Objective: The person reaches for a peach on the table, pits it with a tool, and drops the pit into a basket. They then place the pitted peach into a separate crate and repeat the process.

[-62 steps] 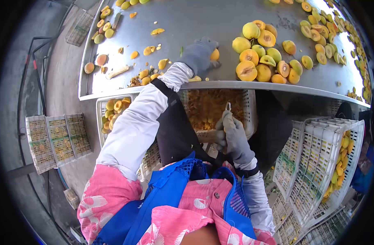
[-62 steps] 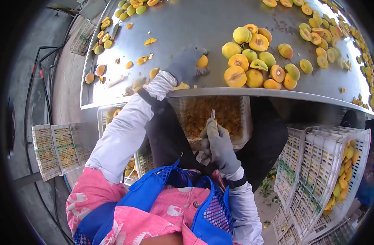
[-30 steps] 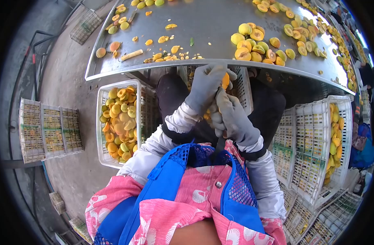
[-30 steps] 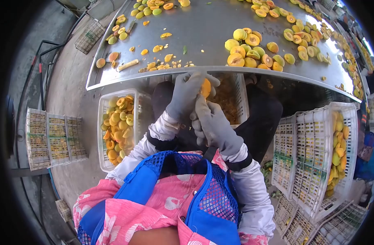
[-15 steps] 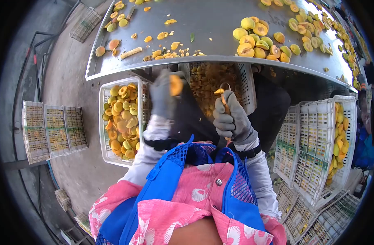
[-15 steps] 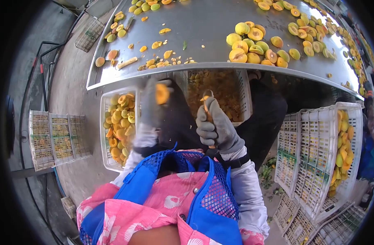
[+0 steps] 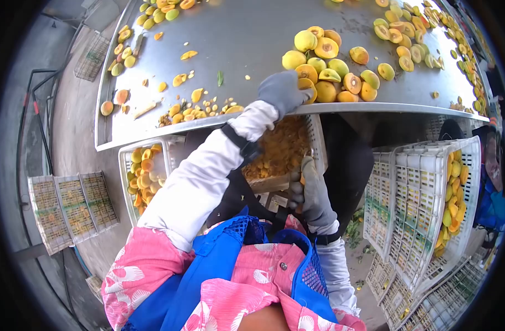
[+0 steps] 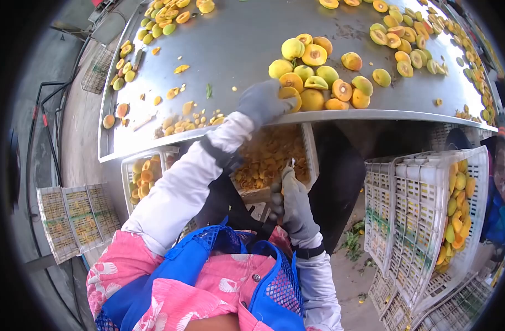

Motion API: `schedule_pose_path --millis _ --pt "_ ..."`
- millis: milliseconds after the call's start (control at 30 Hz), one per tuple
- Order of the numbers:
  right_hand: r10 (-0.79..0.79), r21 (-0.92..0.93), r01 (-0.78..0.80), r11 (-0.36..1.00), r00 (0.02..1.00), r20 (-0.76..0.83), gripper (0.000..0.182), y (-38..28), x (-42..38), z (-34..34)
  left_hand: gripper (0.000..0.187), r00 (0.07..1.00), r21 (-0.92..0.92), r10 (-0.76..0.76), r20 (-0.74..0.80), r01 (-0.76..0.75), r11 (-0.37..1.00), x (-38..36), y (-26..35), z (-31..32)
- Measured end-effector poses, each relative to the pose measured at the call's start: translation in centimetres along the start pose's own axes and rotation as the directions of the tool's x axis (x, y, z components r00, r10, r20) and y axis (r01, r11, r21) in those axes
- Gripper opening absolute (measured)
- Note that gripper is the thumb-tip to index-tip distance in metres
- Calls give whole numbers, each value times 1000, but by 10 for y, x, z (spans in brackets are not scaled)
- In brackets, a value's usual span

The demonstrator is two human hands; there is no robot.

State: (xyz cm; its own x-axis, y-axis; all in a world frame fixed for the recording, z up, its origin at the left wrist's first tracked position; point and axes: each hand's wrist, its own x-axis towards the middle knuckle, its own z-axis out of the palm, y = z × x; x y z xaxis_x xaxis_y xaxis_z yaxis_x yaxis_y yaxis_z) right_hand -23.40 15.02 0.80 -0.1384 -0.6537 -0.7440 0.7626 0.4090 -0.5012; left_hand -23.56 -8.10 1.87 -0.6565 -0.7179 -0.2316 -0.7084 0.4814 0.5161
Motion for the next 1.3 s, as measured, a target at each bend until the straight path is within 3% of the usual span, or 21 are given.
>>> schedule_pose_path --millis 100,133,167,200,233,300,333,367,433,500,567,633,700,733,833,867,933,1067,1133,1267,1300 --pt "-68 -57 64 996 994 -82 44 -18 12 2 34 994 64 0 112 -8 998 27 -7 15" --pt "-159 -121 150 981 985 -70 41 -23 18 5 41 993 -244 -5 116 33 969 33 -27 29" --pt "-249 -187 237 954 967 -48 38 -29 24 7 48 993 -529 -11 117 71 846 30 -33 30" --pt "-410 -231 401 886 912 11 33 -32 33 7 40 972 -766 -71 222 219 604 26 -38 31" --pt "-405 -237 397 887 914 16 33 -36 38 11 40 972 -770 -78 220 222 599 15 -37 25" --pt "-693 -602 596 532 715 96 28 -43 42 23 40 991 -984 130 10 -14 180 -13 -35 9" --pt "-747 -672 622 403 647 151 24 -48 39 30 43 975 -987 217 56 22 158 -27 -39 2" --pt "-750 -672 629 391 641 164 24 -49 33 36 43 975 -988 216 42 8 155 -42 -36 -1" --pt "-787 -692 645 323 590 183 21 -46 22 48 43 973 -999 226 -34 -34 -2 -74 -26 -7" --pt "-765 -667 645 373 621 172 21 -34 7 60 39 979 -993 171 -109 -115 25 -104 -17 -15" --pt "-744 -647 638 417 649 160 21 -24 -5 73 37 900 -897 195 -389 -418 140 -122 -14 -14" --pt "-713 -466 684 562 685 147 25 -15 -17 85 37 895 -885 135 -425 -442 148 -137 -7 -9" --pt "-713 -503 676 538 683 156 26 -8 -22 89 37 738 -605 125 -663 -627 491 -143 -5 -2" --pt "-706 -534 658 530 692 152 27 -6 -26 91 36 741 -689 44 -670 -643 333 -148 -2 -1" --pt "-683 -498 630 596 723 98 27 -5 -41 99 35 814 -809 -40 -580 -569 143 -159 -3 -4" --pt "-685 -503 633 589 721 105 27 -3 -40 98 35 809 -806 -44 -586 -576 139 -163 -2 -7" --pt "-775 -599 697 394 602 191 27 3 -35 96 34 887 -876 -39 -459 -460 -144 -171 0 -13" --pt "-822 -699 659 277 539 182 26 4 -43 95 38 900 -892 -113 -421 -434 -125 -177 6 -11" --pt "-827 -759 614 218 529 190 25 5 -46 93 39 839 -851 -178 -514 -525 -15 -180 7 -10" --pt "-821 -746 626 227 535 199 23 9 -49 85 37 831 -851 -234 -506 -524 -22 -186 11 -12" --pt "-820 -763 624 168 518 243 22 9 -51 84 36 834 -848 -200 -514 -530 -30 -186 9 -13"
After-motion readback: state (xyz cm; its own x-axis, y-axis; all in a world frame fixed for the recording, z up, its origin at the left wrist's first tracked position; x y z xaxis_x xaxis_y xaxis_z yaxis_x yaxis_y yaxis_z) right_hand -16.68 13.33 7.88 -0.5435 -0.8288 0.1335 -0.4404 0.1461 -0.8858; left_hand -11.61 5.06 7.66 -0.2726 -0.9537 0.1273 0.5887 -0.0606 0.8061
